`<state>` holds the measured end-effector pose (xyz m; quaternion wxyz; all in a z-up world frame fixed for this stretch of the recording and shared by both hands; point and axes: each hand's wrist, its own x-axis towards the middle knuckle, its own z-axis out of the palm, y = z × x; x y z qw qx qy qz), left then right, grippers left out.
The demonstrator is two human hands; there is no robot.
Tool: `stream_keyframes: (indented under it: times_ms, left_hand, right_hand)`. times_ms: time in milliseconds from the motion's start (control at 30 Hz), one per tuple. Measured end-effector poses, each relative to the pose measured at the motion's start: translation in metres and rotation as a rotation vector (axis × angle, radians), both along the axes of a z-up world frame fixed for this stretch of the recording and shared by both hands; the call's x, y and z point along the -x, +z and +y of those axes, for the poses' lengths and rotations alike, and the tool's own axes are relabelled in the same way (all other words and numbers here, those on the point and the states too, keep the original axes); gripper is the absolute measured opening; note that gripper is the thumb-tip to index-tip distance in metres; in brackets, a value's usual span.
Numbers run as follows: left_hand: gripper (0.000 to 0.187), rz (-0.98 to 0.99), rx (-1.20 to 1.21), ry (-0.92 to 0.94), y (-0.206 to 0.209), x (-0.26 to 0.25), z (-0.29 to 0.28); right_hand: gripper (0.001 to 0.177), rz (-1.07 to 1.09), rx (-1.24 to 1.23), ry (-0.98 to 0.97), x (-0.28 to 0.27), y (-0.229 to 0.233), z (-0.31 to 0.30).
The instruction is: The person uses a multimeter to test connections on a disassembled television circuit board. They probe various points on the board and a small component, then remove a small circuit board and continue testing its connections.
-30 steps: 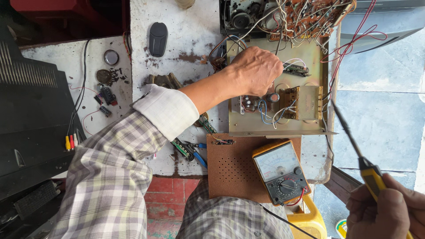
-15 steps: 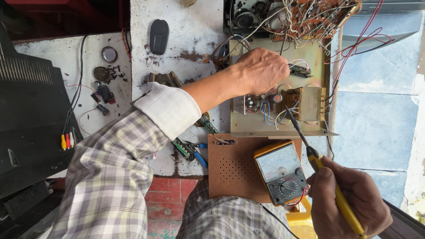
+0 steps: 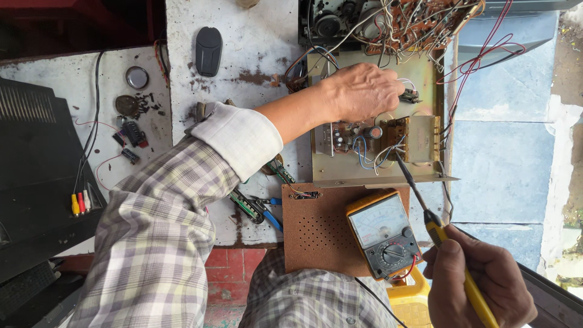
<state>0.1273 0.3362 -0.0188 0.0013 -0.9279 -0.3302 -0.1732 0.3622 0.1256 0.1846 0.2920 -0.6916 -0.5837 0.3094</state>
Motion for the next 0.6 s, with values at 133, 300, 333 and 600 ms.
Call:
stream_keyframes:
  times_ms: [133, 300, 333, 600]
  left_hand:
    - [0.019, 0.029, 0.061, 0.0, 0.011, 0.001, -0.001]
    - [0.019, 0.07, 0.098, 0.019, 0.017, 0.0, -0.002]
    - [0.019, 0.078, 0.103, 0.02, 0.018, 0.0, -0.003]
    - [0.023, 0.043, 0.085, 0.026, 0.023, 0.001, -0.006]
  right_hand:
    - [0.01, 0.109, -0.03, 0.038, 0.008, -0.005, 0.001]
    - [0.015, 0.044, -0.146, 0.168, 0.029, -0.022, 0.014]
    - [0.017, 0.057, -0.166, 0.184, 0.033, -0.025, 0.016]
    - [0.013, -0.109, -0.246, 0.303, 0.062, -0.034, 0.034]
